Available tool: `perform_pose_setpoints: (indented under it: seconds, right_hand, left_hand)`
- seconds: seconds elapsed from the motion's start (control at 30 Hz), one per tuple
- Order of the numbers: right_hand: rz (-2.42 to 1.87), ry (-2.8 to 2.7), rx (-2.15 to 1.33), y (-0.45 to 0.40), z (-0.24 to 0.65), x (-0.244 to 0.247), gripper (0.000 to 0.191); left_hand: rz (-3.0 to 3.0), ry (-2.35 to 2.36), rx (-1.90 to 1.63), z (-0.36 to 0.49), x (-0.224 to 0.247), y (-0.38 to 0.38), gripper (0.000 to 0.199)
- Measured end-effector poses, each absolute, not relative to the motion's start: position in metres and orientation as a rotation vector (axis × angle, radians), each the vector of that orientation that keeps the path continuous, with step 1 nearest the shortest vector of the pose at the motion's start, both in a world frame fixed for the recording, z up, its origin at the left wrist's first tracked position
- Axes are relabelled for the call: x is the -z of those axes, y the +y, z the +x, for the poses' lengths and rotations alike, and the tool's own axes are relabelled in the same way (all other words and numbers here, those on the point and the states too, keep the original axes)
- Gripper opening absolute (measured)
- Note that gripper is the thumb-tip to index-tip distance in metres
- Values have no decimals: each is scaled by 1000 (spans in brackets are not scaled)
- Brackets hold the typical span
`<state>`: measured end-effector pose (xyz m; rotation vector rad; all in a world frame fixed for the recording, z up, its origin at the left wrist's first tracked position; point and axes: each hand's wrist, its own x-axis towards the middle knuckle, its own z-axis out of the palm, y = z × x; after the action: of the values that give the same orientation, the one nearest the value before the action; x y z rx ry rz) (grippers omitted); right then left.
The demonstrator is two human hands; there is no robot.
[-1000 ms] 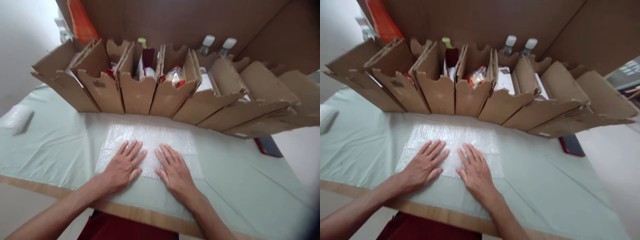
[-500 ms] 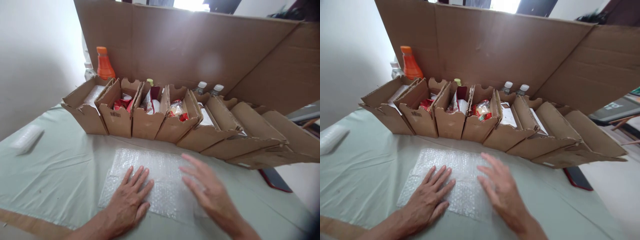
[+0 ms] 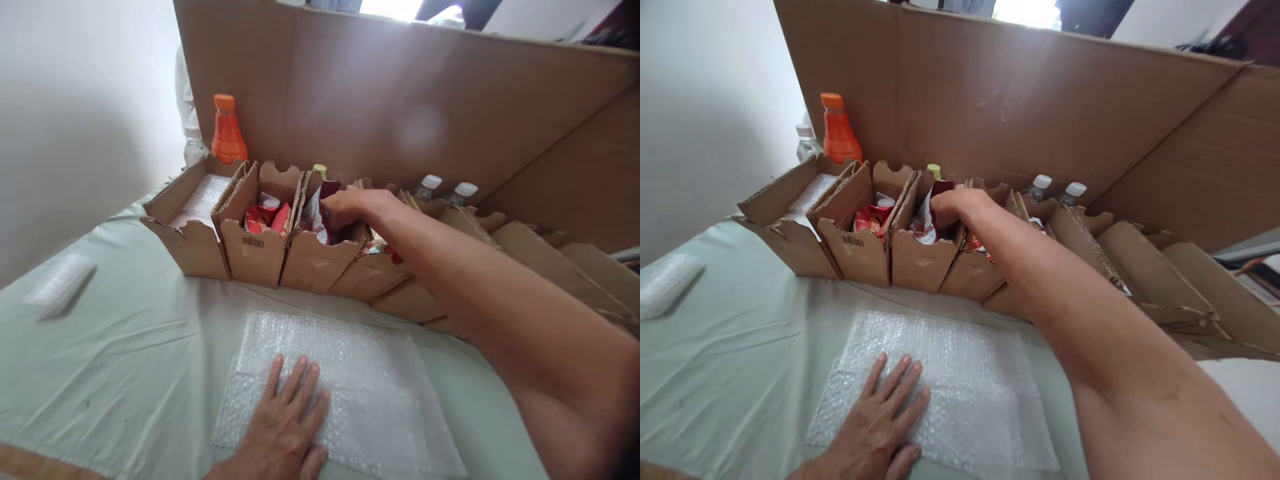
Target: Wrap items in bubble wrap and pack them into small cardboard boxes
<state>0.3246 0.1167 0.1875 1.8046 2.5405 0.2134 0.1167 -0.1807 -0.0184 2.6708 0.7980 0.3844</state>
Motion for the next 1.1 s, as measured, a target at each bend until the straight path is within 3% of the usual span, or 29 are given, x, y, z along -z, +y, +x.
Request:
perform_pose_setpoints:
  seconds: [0.13, 0.3, 0.4, 0.5, 0.57, 0.73, 0.87, 0.93, 1.0, 1.1]
  right_hand:
    - [1766, 2350, -165, 111, 324, -196, 11]
    - [1928, 2379, -463, 55, 337, -251, 20]
    - [2088, 2518, -699, -13, 351, -274, 26]
    - [2177, 2866, -823, -94, 358, -263, 10]
    - [2188, 3166, -798, -142, 354, -234, 10]
    - [1982, 3610, -160, -233, 317, -128, 33]
    - [1642, 3542, 296, -288, 311, -85, 35]
    - [1800, 3451, 448, -301, 327, -84, 42]
    - [2231, 3249, 590, -305, 350, -88, 46]
    - [2694, 2803, 1200, -298, 381, -86, 58]
  left_hand:
    - [2629, 813, -347, 116, 12, -182, 63]
    - [2611, 843, -414, 116, 2, -183, 58]
    - [2525, 851, -699, 112, -3, -183, 51]
    - [2101, 839, -950, 109, -17, -186, 46]
    - [1599, 726, -925, 111, -32, -190, 49]
    - [596, 355, -738, 131, -68, -204, 81]
    - [502, 670, -744, 135, -70, -207, 68]
    - [557, 741, -726, 131, -68, -212, 65]
    - [612, 673, -663, 126, -67, -220, 65]
    - [687, 512, -531, 123, -72, -233, 62]
